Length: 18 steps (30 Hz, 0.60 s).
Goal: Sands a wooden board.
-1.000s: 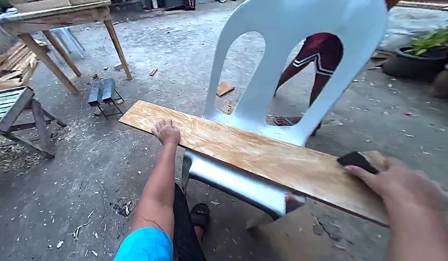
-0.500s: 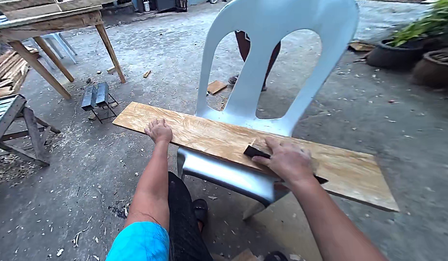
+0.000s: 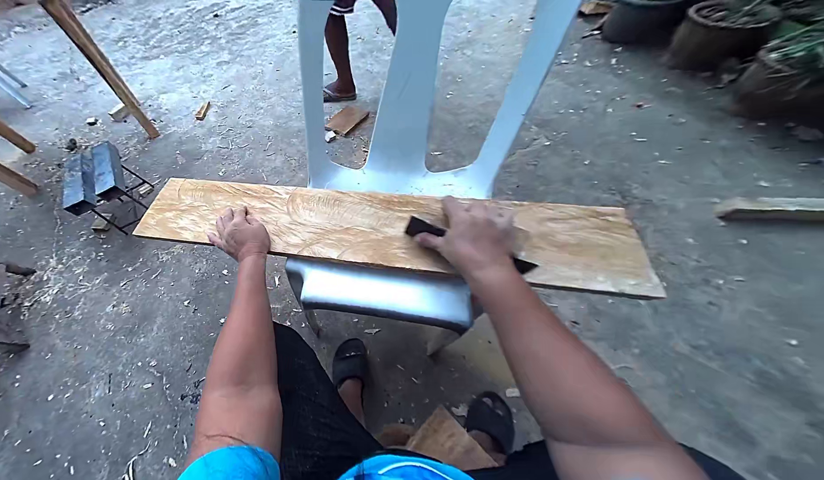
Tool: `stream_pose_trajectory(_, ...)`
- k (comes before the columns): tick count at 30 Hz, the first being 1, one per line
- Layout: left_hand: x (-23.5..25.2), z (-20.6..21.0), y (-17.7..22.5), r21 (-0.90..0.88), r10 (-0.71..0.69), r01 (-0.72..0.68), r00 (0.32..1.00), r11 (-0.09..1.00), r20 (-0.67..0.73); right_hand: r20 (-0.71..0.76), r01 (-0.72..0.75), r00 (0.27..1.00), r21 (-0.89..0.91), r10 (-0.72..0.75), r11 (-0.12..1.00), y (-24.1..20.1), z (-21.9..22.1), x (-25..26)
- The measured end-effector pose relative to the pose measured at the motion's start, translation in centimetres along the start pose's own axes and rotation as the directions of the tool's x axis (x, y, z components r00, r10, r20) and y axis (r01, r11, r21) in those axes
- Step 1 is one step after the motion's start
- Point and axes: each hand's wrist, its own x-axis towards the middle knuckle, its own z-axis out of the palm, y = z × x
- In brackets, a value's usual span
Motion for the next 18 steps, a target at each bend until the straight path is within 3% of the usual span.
stream_pose_trajectory(4,0.3,0.0,-0.5,-0.020,0.029,-0.029,0.999,0.999,-0.020,0.064,0.201,0.978,-0.015,-0.200,0.980,-8.5,2.0,2.8)
stream_pose_trajectory(7,0.3,-0.2,-0.8,-0.024,0.050,-0.050,0.999,0.998,-0.022,0.155,0.158,0.975,0.000,-0.156,0.987,-8.7,0.9,4.9)
stream_pose_trajectory(9,0.1,-0.5,-0.9,-0.016,0.058,-0.058,0.998,0.998,-0.012,0.162,0.064,0.985,-0.003,-0.062,0.998,-4.9,-0.1,5.6)
stream_pose_trajectory(12,0.1,-0.7,-0.8,-0.015,0.061,-0.061,0.998,0.998,-0.010,0.036,-0.123,0.992,-0.009,0.123,0.992,5.0,-1.7,4.8)
stream_pose_trajectory(15,-0.2,-0.8,-0.4,-0.021,0.022,-0.022,1.000,1.000,-0.016,-0.033,-0.336,0.942,-0.042,0.335,0.941,14.1,-3.5,2.3)
stream_pose_trajectory(18,-0.4,-1.0,0.0,-0.032,-0.006,0.006,1.000,0.999,-0.018,-0.028,-0.401,0.916,-0.062,0.400,0.914,16.8,-4.7,0.2)
